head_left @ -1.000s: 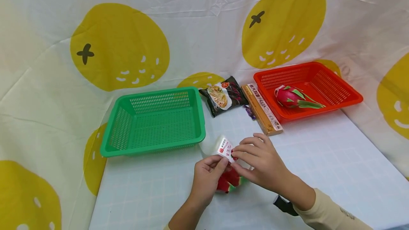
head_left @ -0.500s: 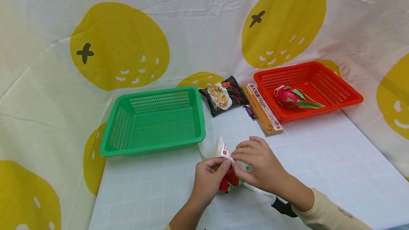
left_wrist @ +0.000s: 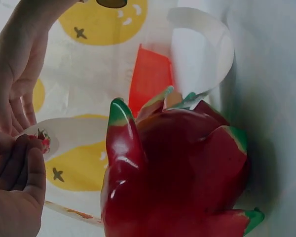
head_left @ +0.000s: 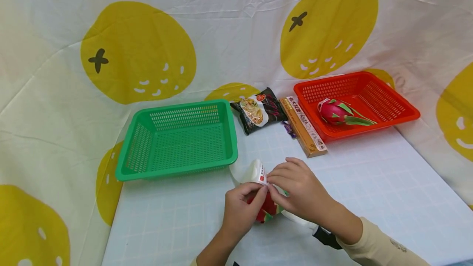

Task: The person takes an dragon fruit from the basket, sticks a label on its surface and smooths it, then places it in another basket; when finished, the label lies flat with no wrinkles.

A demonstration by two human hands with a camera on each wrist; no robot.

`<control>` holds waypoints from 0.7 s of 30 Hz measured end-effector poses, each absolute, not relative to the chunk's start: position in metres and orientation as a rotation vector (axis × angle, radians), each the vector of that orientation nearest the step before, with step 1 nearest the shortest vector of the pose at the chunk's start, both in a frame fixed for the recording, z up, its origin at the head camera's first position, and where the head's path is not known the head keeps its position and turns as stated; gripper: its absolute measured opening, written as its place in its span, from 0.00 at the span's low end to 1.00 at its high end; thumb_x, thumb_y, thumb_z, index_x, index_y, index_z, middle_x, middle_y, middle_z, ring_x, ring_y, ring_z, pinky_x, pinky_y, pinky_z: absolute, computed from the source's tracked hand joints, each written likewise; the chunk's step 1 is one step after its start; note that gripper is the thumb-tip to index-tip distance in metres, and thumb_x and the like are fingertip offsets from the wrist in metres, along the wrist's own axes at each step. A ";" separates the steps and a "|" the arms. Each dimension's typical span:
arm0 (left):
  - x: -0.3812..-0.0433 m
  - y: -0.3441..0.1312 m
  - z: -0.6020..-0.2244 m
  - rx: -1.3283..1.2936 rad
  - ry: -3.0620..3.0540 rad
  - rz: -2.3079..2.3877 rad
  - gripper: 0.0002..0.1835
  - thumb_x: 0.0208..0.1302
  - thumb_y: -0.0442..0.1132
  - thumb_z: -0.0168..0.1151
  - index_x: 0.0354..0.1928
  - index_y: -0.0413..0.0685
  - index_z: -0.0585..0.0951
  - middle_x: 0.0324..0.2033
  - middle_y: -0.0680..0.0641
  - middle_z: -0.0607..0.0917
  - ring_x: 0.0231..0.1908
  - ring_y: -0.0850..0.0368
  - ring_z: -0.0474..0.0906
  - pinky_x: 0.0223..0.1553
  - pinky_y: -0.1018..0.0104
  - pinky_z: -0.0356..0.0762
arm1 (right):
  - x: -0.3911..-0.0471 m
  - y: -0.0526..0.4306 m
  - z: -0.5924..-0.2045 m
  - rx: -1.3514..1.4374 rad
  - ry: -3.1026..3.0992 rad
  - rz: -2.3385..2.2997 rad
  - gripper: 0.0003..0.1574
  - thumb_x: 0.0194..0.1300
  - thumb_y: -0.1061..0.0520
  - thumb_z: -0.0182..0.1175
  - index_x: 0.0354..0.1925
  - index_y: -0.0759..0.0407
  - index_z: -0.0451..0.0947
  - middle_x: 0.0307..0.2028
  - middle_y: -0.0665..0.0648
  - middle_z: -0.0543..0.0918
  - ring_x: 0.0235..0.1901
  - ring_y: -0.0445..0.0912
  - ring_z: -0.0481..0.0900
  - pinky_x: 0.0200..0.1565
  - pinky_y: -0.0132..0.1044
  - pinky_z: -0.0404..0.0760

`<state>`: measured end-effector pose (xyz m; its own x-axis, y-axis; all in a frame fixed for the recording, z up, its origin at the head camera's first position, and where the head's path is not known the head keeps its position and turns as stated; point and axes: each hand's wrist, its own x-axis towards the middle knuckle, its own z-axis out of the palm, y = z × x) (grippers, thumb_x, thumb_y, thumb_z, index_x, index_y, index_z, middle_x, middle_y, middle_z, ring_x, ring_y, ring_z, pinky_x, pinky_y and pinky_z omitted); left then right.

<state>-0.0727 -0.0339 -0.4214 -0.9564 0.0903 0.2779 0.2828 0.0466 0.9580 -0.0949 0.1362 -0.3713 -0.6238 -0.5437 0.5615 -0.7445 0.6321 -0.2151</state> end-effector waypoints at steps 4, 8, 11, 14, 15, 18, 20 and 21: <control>-0.072 -0.035 -0.422 -0.516 -2.206 -1.767 0.06 0.62 0.37 0.62 0.38 0.46 0.85 0.35 0.50 0.87 0.34 0.62 0.83 0.37 0.73 0.81 | -0.096 0.136 -0.369 1.079 -2.388 0.512 0.17 0.42 0.53 0.74 0.35 0.54 0.87 0.32 0.48 0.87 0.38 0.43 0.81 0.50 0.53 0.77; -0.073 -0.035 -0.426 -0.606 -2.185 -1.591 0.05 0.61 0.34 0.62 0.37 0.44 0.85 0.34 0.50 0.87 0.33 0.62 0.83 0.35 0.76 0.80 | -0.096 0.135 -0.369 1.106 -2.382 0.422 0.17 0.40 0.53 0.75 0.33 0.55 0.87 0.30 0.49 0.87 0.37 0.44 0.81 0.50 0.53 0.78; -0.073 -0.034 -0.428 -0.622 -2.171 -1.523 0.04 0.60 0.33 0.64 0.35 0.43 0.85 0.33 0.50 0.87 0.32 0.64 0.82 0.34 0.77 0.80 | -0.095 0.132 -0.369 1.107 -2.369 0.369 0.16 0.40 0.53 0.74 0.31 0.56 0.86 0.29 0.50 0.86 0.36 0.45 0.81 0.49 0.52 0.78; -0.074 -0.034 -0.429 -0.626 -2.174 -1.475 0.04 0.59 0.35 0.65 0.35 0.44 0.85 0.31 0.51 0.87 0.31 0.66 0.81 0.34 0.78 0.79 | -0.094 0.130 -0.370 1.097 -2.348 0.339 0.15 0.40 0.53 0.73 0.30 0.58 0.86 0.28 0.51 0.86 0.34 0.45 0.81 0.48 0.51 0.79; -0.074 -0.033 -0.429 -0.625 -2.177 -1.469 0.04 0.59 0.35 0.65 0.35 0.43 0.85 0.31 0.51 0.87 0.31 0.66 0.81 0.34 0.79 0.79 | -0.093 0.129 -0.370 1.092 -2.343 0.335 0.14 0.40 0.54 0.73 0.30 0.58 0.86 0.28 0.52 0.86 0.34 0.45 0.81 0.48 0.51 0.79; -0.074 -0.033 -0.428 -0.625 -2.181 -1.460 0.04 0.59 0.36 0.65 0.35 0.43 0.85 0.31 0.51 0.86 0.30 0.66 0.81 0.34 0.79 0.79 | -0.093 0.128 -0.371 1.076 -2.336 0.337 0.14 0.40 0.54 0.71 0.29 0.59 0.86 0.27 0.52 0.86 0.33 0.46 0.81 0.48 0.51 0.79; -0.075 -0.033 -0.428 -0.628 -2.178 -1.464 0.04 0.59 0.36 0.65 0.34 0.43 0.85 0.30 0.51 0.86 0.30 0.65 0.81 0.33 0.78 0.79 | -0.093 0.128 -0.372 1.066 -2.338 0.352 0.13 0.40 0.55 0.71 0.29 0.59 0.86 0.27 0.52 0.86 0.32 0.45 0.81 0.48 0.51 0.80; -0.075 -0.034 -0.427 -0.625 -2.181 -1.469 0.04 0.59 0.36 0.65 0.34 0.43 0.85 0.30 0.51 0.86 0.31 0.65 0.81 0.33 0.78 0.79 | -0.093 0.128 -0.372 1.062 -2.339 0.366 0.13 0.40 0.55 0.71 0.29 0.59 0.86 0.28 0.52 0.86 0.32 0.45 0.82 0.48 0.50 0.80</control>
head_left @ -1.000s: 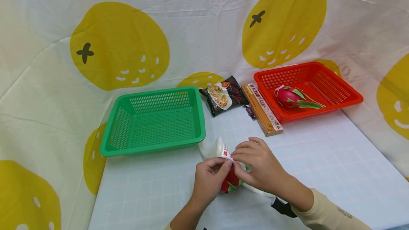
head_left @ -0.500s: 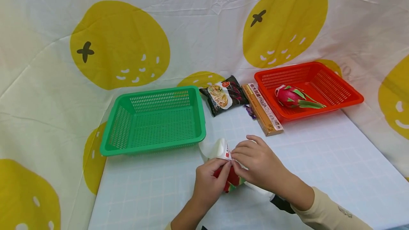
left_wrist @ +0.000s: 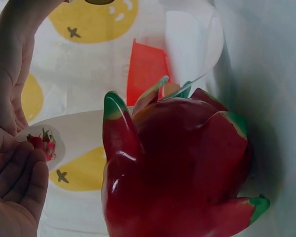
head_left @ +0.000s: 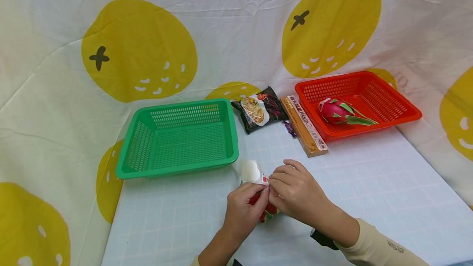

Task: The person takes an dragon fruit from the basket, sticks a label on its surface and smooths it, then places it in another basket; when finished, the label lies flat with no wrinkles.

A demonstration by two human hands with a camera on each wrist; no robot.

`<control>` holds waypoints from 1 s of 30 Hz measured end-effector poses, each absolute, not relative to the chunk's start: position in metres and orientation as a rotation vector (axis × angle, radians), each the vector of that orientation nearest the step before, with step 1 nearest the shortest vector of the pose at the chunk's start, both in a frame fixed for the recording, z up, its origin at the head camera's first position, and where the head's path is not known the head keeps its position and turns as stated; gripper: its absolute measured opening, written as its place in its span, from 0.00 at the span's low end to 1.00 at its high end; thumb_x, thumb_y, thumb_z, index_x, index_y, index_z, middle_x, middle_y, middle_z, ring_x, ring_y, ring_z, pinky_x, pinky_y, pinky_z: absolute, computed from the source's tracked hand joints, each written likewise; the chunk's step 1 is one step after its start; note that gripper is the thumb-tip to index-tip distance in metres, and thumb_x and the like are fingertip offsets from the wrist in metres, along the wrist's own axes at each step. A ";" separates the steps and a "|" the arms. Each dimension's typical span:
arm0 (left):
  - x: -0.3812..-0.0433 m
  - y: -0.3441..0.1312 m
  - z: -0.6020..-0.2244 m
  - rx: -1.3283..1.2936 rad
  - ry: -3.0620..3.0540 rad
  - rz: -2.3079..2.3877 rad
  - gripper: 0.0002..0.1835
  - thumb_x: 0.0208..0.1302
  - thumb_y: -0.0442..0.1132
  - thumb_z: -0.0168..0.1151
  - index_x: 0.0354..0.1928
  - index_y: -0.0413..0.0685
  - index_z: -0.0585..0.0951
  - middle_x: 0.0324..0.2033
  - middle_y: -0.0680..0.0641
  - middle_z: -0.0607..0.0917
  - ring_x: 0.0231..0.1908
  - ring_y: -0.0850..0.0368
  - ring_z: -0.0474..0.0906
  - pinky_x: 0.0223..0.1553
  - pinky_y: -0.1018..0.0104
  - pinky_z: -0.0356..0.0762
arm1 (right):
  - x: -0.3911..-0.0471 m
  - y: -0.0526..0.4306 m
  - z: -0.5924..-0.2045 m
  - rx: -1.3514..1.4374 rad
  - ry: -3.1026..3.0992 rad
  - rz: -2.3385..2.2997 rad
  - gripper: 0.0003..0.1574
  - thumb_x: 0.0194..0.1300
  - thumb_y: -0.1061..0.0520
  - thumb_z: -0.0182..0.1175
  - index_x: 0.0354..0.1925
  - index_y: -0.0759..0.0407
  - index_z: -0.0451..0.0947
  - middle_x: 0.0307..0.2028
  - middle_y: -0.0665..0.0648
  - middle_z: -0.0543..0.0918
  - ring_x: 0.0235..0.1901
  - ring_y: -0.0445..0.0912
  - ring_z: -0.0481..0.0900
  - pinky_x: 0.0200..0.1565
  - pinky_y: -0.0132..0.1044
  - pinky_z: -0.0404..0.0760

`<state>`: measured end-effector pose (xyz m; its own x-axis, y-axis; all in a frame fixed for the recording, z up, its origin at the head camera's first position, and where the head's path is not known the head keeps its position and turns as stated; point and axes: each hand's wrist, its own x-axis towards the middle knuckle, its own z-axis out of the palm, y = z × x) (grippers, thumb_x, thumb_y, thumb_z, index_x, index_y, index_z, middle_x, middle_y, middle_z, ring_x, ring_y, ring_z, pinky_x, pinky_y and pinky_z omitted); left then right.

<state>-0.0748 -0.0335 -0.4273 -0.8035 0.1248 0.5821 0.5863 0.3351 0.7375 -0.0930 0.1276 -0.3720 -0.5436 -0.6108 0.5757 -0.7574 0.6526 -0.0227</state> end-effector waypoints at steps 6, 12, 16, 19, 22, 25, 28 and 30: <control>-0.076 -0.034 -0.427 -0.632 -2.157 -1.502 0.03 0.59 0.34 0.64 0.34 0.44 0.85 0.30 0.52 0.86 0.30 0.65 0.81 0.32 0.78 0.79 | -0.094 0.128 -0.374 1.043 -2.350 0.453 0.12 0.41 0.55 0.72 0.28 0.58 0.86 0.28 0.51 0.86 0.31 0.44 0.83 0.47 0.50 0.80; -0.076 -0.033 -0.427 -0.627 -2.157 -1.517 0.03 0.60 0.34 0.64 0.35 0.46 0.85 0.30 0.52 0.86 0.30 0.66 0.81 0.32 0.78 0.79 | -0.095 0.130 -0.372 1.027 -2.396 0.503 0.12 0.41 0.55 0.73 0.28 0.56 0.86 0.29 0.50 0.87 0.32 0.42 0.83 0.48 0.50 0.80; -0.076 -0.035 -0.427 -0.614 -2.207 -1.481 0.04 0.60 0.36 0.64 0.35 0.45 0.85 0.31 0.52 0.87 0.31 0.66 0.81 0.34 0.79 0.79 | -0.096 0.133 -0.371 1.045 -2.418 0.507 0.15 0.42 0.53 0.74 0.32 0.56 0.86 0.32 0.50 0.87 0.34 0.42 0.83 0.49 0.52 0.80; -0.076 -0.037 -0.426 -0.625 -2.235 -1.394 0.04 0.59 0.35 0.65 0.35 0.45 0.85 0.31 0.52 0.86 0.32 0.66 0.80 0.35 0.80 0.78 | -0.096 0.133 -0.370 1.079 -2.396 0.502 0.15 0.42 0.53 0.74 0.32 0.56 0.86 0.32 0.50 0.87 0.35 0.42 0.82 0.49 0.51 0.80; -0.075 -0.037 -0.425 -0.641 -2.235 -1.329 0.03 0.58 0.35 0.66 0.34 0.45 0.85 0.29 0.53 0.85 0.31 0.66 0.79 0.36 0.80 0.77 | -0.097 0.131 -0.369 1.102 -2.364 0.497 0.13 0.41 0.55 0.74 0.30 0.56 0.86 0.29 0.50 0.86 0.33 0.42 0.82 0.48 0.51 0.80; -0.076 -0.036 -0.424 -0.650 -2.231 -1.309 0.02 0.58 0.36 0.66 0.33 0.46 0.85 0.28 0.53 0.85 0.30 0.66 0.78 0.35 0.81 0.77 | -0.097 0.131 -0.369 1.102 -2.345 0.496 0.12 0.40 0.56 0.74 0.28 0.56 0.85 0.28 0.50 0.86 0.31 0.42 0.82 0.47 0.50 0.81; -0.076 -0.035 -0.424 -0.648 -2.235 -1.325 0.02 0.59 0.36 0.65 0.32 0.46 0.85 0.28 0.53 0.85 0.30 0.66 0.78 0.34 0.81 0.77 | -0.097 0.131 -0.369 1.088 -2.341 0.512 0.12 0.39 0.56 0.74 0.27 0.55 0.85 0.28 0.50 0.86 0.31 0.42 0.82 0.46 0.49 0.81; -0.075 -0.035 -0.423 -0.642 -2.246 -1.348 0.03 0.60 0.37 0.64 0.33 0.46 0.85 0.28 0.53 0.85 0.30 0.66 0.78 0.34 0.81 0.77 | -0.097 0.131 -0.370 1.077 -2.343 0.529 0.12 0.39 0.56 0.75 0.27 0.55 0.85 0.28 0.50 0.86 0.31 0.42 0.82 0.46 0.49 0.81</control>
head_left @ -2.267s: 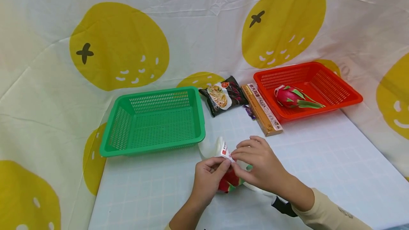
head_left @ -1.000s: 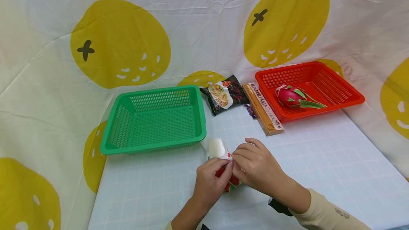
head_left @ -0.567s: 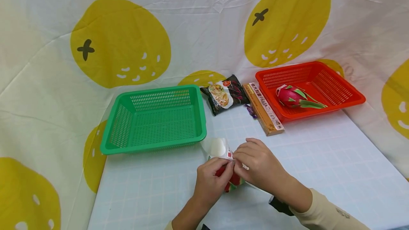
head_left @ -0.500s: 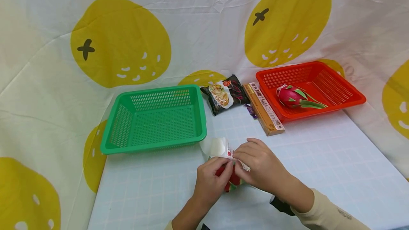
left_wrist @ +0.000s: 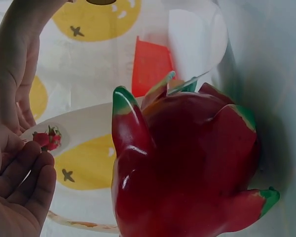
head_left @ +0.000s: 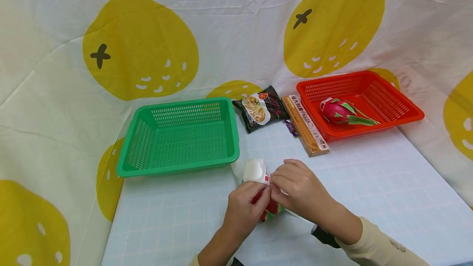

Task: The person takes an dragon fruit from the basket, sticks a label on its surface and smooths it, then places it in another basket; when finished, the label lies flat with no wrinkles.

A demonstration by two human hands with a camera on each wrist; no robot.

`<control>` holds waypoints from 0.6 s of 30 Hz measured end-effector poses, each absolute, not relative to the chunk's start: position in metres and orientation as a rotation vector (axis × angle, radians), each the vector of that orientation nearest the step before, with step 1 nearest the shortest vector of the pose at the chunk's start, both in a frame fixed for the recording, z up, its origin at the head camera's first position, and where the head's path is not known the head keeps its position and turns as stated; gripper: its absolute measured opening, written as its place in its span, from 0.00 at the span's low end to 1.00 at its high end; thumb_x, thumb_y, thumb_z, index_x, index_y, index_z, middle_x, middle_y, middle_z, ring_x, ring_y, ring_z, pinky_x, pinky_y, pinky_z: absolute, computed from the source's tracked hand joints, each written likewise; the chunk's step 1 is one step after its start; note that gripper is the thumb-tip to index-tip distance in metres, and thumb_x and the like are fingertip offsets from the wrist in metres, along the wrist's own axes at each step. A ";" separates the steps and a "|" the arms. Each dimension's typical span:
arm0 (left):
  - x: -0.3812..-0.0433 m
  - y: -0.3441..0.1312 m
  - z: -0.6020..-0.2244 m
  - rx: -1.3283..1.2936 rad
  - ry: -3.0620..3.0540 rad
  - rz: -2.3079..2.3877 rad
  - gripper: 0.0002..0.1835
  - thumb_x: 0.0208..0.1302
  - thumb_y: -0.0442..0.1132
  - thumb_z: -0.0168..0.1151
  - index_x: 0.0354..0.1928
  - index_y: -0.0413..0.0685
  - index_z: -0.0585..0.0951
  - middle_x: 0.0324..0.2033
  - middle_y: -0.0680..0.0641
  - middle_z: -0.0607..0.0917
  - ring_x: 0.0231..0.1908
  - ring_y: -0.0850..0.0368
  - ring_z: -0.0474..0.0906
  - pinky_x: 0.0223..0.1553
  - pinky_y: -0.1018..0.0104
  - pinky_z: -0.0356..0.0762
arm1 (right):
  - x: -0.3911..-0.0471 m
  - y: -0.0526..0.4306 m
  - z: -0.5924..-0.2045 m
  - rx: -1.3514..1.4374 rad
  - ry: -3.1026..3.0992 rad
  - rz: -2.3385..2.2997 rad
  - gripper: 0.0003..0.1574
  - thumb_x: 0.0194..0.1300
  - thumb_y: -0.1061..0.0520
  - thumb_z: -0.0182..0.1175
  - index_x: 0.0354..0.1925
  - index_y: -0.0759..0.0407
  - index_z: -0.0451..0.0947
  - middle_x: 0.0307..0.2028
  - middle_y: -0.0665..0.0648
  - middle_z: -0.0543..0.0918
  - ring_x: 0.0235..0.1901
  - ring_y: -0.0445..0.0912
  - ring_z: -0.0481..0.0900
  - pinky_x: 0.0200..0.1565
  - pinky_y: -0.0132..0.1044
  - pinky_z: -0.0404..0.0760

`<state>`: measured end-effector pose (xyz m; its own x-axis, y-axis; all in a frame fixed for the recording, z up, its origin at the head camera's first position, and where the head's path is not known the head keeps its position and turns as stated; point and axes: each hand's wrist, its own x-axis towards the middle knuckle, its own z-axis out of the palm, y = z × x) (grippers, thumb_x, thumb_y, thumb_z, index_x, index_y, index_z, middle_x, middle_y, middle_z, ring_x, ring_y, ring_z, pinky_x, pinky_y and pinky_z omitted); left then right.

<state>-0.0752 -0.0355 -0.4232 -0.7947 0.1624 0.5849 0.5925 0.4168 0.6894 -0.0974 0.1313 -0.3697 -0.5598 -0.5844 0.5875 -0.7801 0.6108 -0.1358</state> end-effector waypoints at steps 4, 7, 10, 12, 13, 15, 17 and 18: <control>-0.074 -0.036 -0.423 -0.624 -2.271 -1.392 0.05 0.61 0.38 0.64 0.35 0.46 0.85 0.31 0.53 0.86 0.32 0.66 0.80 0.35 0.79 0.78 | -0.097 0.132 -0.370 1.067 -2.360 0.563 0.12 0.40 0.55 0.74 0.27 0.55 0.85 0.29 0.49 0.86 0.31 0.41 0.82 0.46 0.49 0.81; -0.074 -0.036 -0.422 -0.612 -2.282 -1.401 0.05 0.61 0.38 0.64 0.36 0.46 0.85 0.32 0.53 0.86 0.32 0.67 0.80 0.36 0.79 0.79 | -0.097 0.132 -0.369 1.071 -2.371 0.562 0.12 0.40 0.55 0.74 0.28 0.55 0.85 0.29 0.48 0.86 0.31 0.41 0.81 0.46 0.50 0.81; -0.074 -0.036 -0.421 -0.605 -2.283 -1.400 0.05 0.59 0.37 0.65 0.36 0.46 0.85 0.32 0.53 0.86 0.32 0.67 0.79 0.36 0.79 0.78 | -0.098 0.132 -0.368 1.077 -2.371 0.542 0.11 0.40 0.56 0.74 0.27 0.54 0.84 0.28 0.48 0.85 0.31 0.41 0.81 0.46 0.49 0.81; -0.074 -0.036 -0.421 -0.609 -2.276 -1.400 0.04 0.59 0.37 0.66 0.36 0.46 0.85 0.32 0.54 0.86 0.32 0.67 0.79 0.36 0.79 0.78 | -0.098 0.132 -0.369 1.074 -2.370 0.537 0.11 0.39 0.56 0.75 0.25 0.53 0.84 0.27 0.48 0.85 0.30 0.41 0.81 0.46 0.49 0.81; -0.074 -0.036 -0.421 -0.613 -2.270 -1.401 0.04 0.59 0.37 0.66 0.36 0.46 0.85 0.32 0.54 0.86 0.32 0.67 0.79 0.36 0.79 0.78 | -0.099 0.131 -0.369 1.071 -2.370 0.536 0.10 0.39 0.56 0.75 0.25 0.53 0.83 0.27 0.48 0.85 0.30 0.41 0.81 0.46 0.49 0.81; -0.074 -0.036 -0.421 -0.616 -2.263 -1.407 0.04 0.59 0.37 0.66 0.36 0.46 0.85 0.32 0.53 0.86 0.32 0.67 0.80 0.36 0.78 0.79 | -0.099 0.131 -0.369 1.065 -2.370 0.539 0.10 0.39 0.56 0.75 0.24 0.53 0.83 0.26 0.48 0.85 0.30 0.41 0.81 0.45 0.48 0.81; -0.074 -0.036 -0.422 -0.610 -2.253 -1.425 0.04 0.59 0.37 0.65 0.35 0.46 0.84 0.32 0.53 0.86 0.32 0.66 0.80 0.36 0.78 0.79 | -0.099 0.131 -0.370 1.058 -2.371 0.544 0.10 0.39 0.56 0.75 0.24 0.53 0.83 0.26 0.47 0.85 0.30 0.41 0.81 0.45 0.48 0.82; -0.073 -0.035 -0.422 -0.603 -2.247 -1.445 0.04 0.60 0.37 0.64 0.36 0.46 0.83 0.33 0.52 0.86 0.32 0.65 0.80 0.35 0.77 0.80 | -0.098 0.131 -0.370 1.057 -2.370 0.546 0.10 0.39 0.56 0.74 0.24 0.53 0.83 0.26 0.47 0.85 0.29 0.41 0.81 0.45 0.48 0.82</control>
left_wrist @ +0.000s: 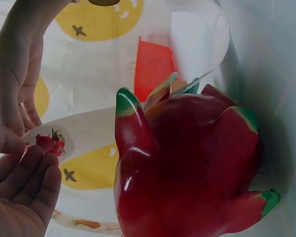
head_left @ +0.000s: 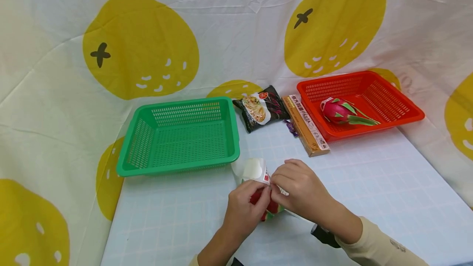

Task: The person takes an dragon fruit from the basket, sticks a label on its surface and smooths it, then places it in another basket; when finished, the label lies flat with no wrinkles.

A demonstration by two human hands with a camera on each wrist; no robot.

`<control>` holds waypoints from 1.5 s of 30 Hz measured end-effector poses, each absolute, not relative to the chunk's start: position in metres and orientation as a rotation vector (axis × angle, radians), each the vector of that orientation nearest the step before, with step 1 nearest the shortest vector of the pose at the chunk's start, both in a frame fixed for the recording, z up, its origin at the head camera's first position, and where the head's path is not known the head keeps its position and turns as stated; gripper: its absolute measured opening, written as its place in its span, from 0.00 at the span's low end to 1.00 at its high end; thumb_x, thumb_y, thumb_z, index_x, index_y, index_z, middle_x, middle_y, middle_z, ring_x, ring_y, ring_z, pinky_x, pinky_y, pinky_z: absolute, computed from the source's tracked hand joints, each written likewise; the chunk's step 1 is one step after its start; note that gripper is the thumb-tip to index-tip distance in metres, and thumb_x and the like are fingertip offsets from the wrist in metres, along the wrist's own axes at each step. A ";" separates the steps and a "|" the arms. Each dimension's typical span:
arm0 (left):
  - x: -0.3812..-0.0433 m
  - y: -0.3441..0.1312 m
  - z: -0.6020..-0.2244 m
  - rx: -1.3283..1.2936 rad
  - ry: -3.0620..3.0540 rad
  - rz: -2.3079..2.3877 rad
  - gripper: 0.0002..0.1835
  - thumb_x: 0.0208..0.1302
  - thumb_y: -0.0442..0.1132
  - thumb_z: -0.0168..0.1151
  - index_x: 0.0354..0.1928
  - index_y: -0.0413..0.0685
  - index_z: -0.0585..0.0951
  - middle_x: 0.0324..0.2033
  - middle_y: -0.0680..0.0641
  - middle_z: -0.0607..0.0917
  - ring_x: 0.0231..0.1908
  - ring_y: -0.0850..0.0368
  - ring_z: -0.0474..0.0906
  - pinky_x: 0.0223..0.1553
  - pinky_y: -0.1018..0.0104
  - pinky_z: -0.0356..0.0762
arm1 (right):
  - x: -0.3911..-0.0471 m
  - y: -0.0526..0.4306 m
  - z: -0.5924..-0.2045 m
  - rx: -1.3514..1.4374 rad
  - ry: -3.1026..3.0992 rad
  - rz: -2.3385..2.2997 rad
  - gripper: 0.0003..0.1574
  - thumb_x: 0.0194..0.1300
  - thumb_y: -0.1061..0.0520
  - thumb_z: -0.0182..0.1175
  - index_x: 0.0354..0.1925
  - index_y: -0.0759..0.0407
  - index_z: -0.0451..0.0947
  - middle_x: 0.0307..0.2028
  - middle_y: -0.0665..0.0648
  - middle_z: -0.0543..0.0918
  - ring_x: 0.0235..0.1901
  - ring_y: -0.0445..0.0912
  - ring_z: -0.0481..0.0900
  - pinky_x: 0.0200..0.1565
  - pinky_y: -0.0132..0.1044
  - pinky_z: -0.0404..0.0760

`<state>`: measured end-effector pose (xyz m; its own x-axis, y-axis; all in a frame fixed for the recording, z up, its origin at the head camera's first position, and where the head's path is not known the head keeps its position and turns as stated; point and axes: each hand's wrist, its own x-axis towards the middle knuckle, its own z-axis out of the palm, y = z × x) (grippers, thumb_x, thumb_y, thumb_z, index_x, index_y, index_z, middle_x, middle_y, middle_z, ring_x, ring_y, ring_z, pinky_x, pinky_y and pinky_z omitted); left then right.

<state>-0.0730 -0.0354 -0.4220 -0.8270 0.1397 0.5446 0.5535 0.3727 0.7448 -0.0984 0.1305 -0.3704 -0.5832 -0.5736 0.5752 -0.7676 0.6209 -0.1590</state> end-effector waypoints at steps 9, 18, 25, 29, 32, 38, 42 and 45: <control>-0.070 -0.031 -0.421 -0.358 -2.157 -1.928 0.09 0.64 0.43 0.61 0.38 0.45 0.82 0.35 0.49 0.87 0.33 0.61 0.84 0.38 0.70 0.82 | -0.096 0.128 -0.372 1.053 -2.362 0.568 0.10 0.40 0.55 0.73 0.26 0.54 0.84 0.27 0.48 0.86 0.27 0.39 0.81 0.38 0.40 0.84; -0.070 -0.033 -0.419 -0.421 -2.306 -1.648 0.08 0.64 0.41 0.60 0.38 0.43 0.80 0.32 0.50 0.85 0.32 0.64 0.81 0.36 0.75 0.80 | -0.097 0.129 -0.377 1.020 -2.430 0.611 0.11 0.40 0.57 0.73 0.26 0.54 0.81 0.26 0.49 0.85 0.26 0.38 0.81 0.30 0.28 0.82; -0.071 -0.034 -0.421 -0.431 -2.324 -1.616 0.08 0.67 0.40 0.57 0.40 0.42 0.78 0.33 0.49 0.84 0.33 0.64 0.80 0.36 0.75 0.80 | -0.096 0.131 -0.375 0.944 -2.470 0.697 0.12 0.44 0.59 0.72 0.32 0.55 0.82 0.33 0.50 0.86 0.32 0.39 0.83 0.35 0.32 0.83; -0.072 -0.034 -0.423 -0.456 -2.287 -1.592 0.06 0.67 0.40 0.57 0.39 0.46 0.79 0.33 0.52 0.85 0.32 0.65 0.80 0.36 0.75 0.80 | -0.092 0.128 -0.371 0.945 -2.468 0.768 0.18 0.47 0.57 0.73 0.39 0.58 0.84 0.39 0.52 0.86 0.39 0.43 0.85 0.37 0.36 0.83; -0.073 -0.036 -0.424 -0.511 -2.271 -1.475 0.05 0.65 0.38 0.59 0.38 0.46 0.81 0.32 0.53 0.85 0.32 0.66 0.79 0.35 0.77 0.79 | -0.092 0.127 -0.371 0.984 -2.452 0.724 0.19 0.47 0.56 0.73 0.41 0.59 0.85 0.39 0.53 0.87 0.38 0.43 0.85 0.37 0.36 0.83; -0.077 -0.038 -0.423 -0.658 -2.223 -1.169 0.03 0.62 0.35 0.61 0.35 0.46 0.83 0.30 0.52 0.85 0.30 0.64 0.77 0.37 0.77 0.78 | -0.093 0.126 -0.368 1.069 -2.432 0.568 0.18 0.44 0.58 0.74 0.37 0.60 0.85 0.36 0.53 0.87 0.35 0.43 0.85 0.36 0.34 0.83; -0.079 -0.037 -0.424 -0.708 -2.156 -1.071 0.03 0.62 0.34 0.60 0.33 0.47 0.83 0.27 0.53 0.84 0.28 0.62 0.76 0.35 0.76 0.77 | -0.093 0.124 -0.367 1.077 -2.410 0.552 0.15 0.43 0.59 0.74 0.34 0.60 0.85 0.33 0.53 0.87 0.33 0.42 0.85 0.34 0.33 0.83; -0.079 -0.036 -0.425 -0.700 -2.144 -1.088 0.04 0.63 0.34 0.59 0.32 0.47 0.82 0.26 0.53 0.83 0.26 0.63 0.75 0.33 0.77 0.76 | -0.093 0.123 -0.369 1.051 -2.401 0.598 0.12 0.44 0.60 0.72 0.32 0.60 0.85 0.32 0.53 0.87 0.31 0.42 0.85 0.34 0.33 0.83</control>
